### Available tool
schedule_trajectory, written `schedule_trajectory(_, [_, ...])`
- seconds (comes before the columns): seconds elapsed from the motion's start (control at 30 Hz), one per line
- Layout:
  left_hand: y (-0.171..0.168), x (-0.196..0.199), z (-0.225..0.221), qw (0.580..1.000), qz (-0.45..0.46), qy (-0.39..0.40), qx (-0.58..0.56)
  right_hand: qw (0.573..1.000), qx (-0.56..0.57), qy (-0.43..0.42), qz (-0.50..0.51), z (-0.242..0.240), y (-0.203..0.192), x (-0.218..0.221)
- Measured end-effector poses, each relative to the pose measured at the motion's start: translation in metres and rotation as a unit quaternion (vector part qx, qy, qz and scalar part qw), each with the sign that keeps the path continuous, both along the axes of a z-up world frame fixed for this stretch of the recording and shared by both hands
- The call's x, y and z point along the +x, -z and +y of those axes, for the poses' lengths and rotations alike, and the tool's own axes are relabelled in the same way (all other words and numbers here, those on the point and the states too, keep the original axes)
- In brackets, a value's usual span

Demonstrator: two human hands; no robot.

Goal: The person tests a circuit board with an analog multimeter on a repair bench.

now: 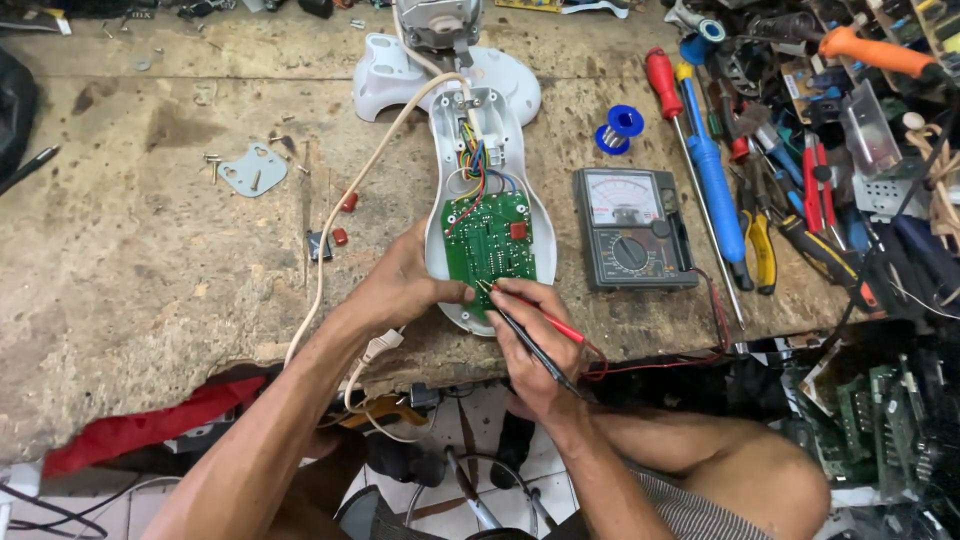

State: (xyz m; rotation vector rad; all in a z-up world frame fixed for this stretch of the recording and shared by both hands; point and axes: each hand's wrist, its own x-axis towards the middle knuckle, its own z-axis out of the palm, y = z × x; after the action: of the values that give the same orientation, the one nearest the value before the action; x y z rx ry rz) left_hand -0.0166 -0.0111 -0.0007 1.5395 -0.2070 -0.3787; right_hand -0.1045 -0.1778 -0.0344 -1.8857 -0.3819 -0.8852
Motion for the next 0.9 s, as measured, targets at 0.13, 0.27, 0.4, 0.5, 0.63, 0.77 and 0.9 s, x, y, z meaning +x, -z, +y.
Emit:
schedule_trajectory(0.13, [0.000,-0.001,-0.005,1.000,0.008,-0.009,-0.017,1.000,-0.006,-0.007,0.012,-0.001,0.000,0.000])
schedule_trajectory(0.27, [-0.003,-0.003,-0.004,1.000,0.000,-0.008,-0.012,1.000,-0.005,-0.002,0.001,0.000,0.005,0.002])
schedule_trajectory(0.4, [0.004,0.001,-0.001,1.000,-0.009,-0.006,-0.004,1.000,-0.023,0.015,0.010,0.002,0.000,-0.001])
schedule_trajectory(0.5, [0.004,0.001,-0.005,1.000,-0.013,-0.003,-0.005,1.000,-0.029,0.008,0.010,0.000,-0.003,0.000])
schedule_trajectory(0.63, [0.003,0.001,-0.003,1.000,-0.018,-0.007,-0.003,1.000,-0.010,-0.012,0.018,-0.003,-0.011,0.000])
schedule_trajectory(0.77, [0.003,0.000,-0.002,1.000,-0.027,-0.012,-0.004,1.000,-0.019,-0.005,0.010,-0.001,-0.019,0.000])
schedule_trajectory(0.9, [0.003,-0.001,0.001,0.999,-0.030,-0.006,-0.015,0.999,-0.033,-0.001,-0.005,0.002,-0.015,0.005])
